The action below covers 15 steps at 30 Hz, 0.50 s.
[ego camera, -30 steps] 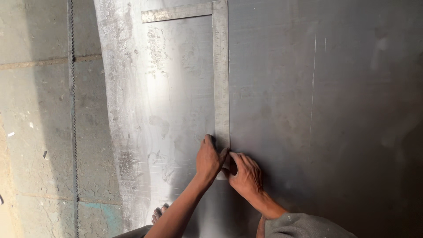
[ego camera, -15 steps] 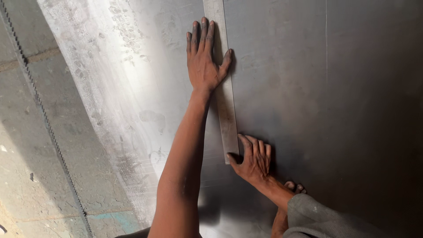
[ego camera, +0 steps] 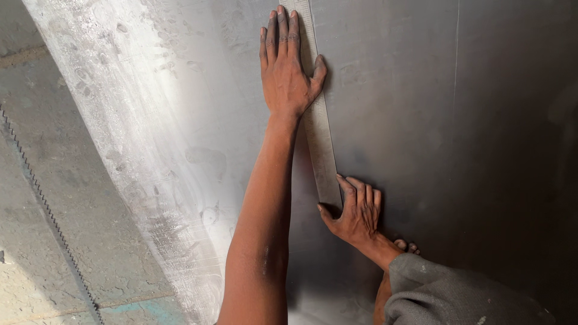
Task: The person uses a metal square ruler and a yellow pencil to draw straight lines on a large metal sheet. They repeatedly reposition the ruler to create intersecting lines and measure different sections of the sheet.
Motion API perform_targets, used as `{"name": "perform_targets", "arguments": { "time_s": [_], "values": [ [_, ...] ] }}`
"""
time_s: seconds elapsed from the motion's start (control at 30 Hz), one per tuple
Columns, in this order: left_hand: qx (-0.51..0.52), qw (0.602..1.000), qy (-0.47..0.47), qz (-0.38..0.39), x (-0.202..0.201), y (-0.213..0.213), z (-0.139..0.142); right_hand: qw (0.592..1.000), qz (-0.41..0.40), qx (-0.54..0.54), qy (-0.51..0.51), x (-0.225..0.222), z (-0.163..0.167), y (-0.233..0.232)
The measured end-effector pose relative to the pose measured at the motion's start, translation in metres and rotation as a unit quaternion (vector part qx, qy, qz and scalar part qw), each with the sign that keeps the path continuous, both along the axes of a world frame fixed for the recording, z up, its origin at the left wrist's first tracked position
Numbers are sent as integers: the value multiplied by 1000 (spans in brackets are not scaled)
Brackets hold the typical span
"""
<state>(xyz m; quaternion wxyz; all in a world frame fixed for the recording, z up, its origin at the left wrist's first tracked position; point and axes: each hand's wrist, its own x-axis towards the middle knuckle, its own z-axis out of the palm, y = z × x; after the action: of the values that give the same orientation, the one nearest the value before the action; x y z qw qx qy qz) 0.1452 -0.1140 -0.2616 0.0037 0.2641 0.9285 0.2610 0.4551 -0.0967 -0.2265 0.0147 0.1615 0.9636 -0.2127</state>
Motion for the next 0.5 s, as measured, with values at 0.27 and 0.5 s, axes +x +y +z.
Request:
{"name": "perform_targets", "arguments": {
  "time_s": [0.27,0.5],
  "values": [
    [30,1000,-8,-6,-3,-1,9,1000,-1,-4,0,1,0,2],
    [13,1000,-9,-7,-5,1,9,1000,-2,-20,17,0,-1,4]
  ]
}}
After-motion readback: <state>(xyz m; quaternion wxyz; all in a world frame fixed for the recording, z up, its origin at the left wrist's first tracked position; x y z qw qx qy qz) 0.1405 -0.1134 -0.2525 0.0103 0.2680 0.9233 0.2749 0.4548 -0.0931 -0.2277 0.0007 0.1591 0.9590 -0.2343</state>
